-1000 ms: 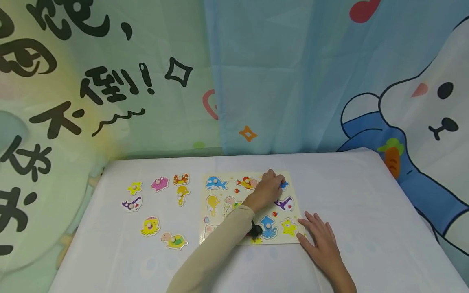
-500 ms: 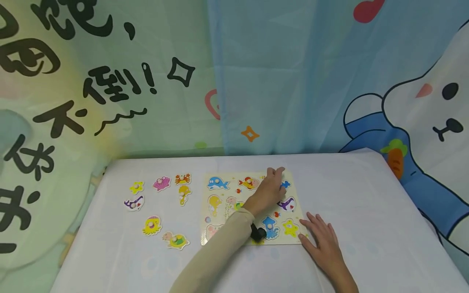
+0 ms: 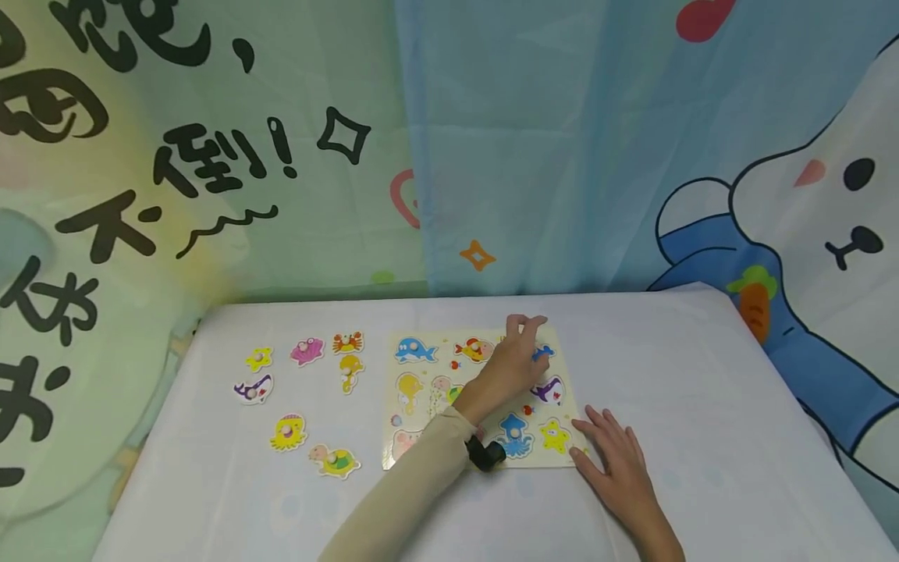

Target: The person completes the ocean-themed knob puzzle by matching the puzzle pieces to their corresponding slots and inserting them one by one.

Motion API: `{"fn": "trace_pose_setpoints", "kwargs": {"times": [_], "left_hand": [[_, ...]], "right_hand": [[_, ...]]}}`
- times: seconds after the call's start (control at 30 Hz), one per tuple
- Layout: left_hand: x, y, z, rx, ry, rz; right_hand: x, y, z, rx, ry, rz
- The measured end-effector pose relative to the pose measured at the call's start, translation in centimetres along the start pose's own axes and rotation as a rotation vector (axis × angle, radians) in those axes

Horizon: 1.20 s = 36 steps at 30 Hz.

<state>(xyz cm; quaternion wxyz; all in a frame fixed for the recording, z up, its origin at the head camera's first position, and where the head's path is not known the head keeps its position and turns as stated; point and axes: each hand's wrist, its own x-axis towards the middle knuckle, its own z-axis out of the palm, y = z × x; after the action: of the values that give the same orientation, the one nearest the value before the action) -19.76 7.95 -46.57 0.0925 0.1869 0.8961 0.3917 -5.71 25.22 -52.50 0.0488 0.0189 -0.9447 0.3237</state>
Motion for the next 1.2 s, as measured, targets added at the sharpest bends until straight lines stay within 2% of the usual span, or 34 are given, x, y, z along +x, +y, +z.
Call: {"fn": "trace_pose_setpoints", "kwargs": {"times": [0.1, 0.2, 0.3, 0.43, 0.57, 0.63, 0.73, 0.87, 1.0, 1.13, 1.2], "left_hand": [[-1.6, -0.7, -1.2, -0.041, -0.006, 0.044], [-4.1, -1.5, -2.2, -0.093, -0.039, 0.076], [-7.6, -2.9, -3.2, -0.140, -0.070, 0.070], [-12.7, -5.1, -4.4, -0.153, -0.051, 0.075], [-17.1, -6.4, -5.1, -0.147, -0.055, 0.081], [-19.1, -6.8, -5.4, -0.155, -0.083, 0.076], [-21.7, -7.1, -6.2, -0.195, -0.157, 0.027], [-24.2, -7.5, -7.5, -0.278, -0.249, -0.133], [-25.9, -8.0, -8.6, -0.286, -0.253, -0.257], [-27.1, -8.3, -9.5, -0.248, -0.225, -0.270], [-27.5, -8.4, -10.0, -0.228, -0.217, -0.250]], "right_hand": [[0.3, -0.1, 0.1, 0.001, -0.006, -0.002], [0.4, -0.1, 0.1, -0.008, -0.013, 0.011], [0.1, -0.1, 0.3, -0.004, -0.023, 0.029], [0.1, -0.1, 0.6, -0.014, -0.029, 0.031], [0.2, 0.1, 0.4, -0.037, -0.015, 0.019], [0.3, 0.2, 0.3, -0.030, -0.014, 0.013], [0.4, 0.2, 0.5, -0.018, -0.017, 0.006], [0.5, 0.1, 0.5, -0.016, -0.024, 0.011], [0.4, 0.0, 0.4, -0.025, -0.029, 0.020], [0.3, 0.0, 0.3, -0.029, -0.038, 0.025], [0.2, 0.0, 0.2, -0.027, -0.045, 0.031]]}}
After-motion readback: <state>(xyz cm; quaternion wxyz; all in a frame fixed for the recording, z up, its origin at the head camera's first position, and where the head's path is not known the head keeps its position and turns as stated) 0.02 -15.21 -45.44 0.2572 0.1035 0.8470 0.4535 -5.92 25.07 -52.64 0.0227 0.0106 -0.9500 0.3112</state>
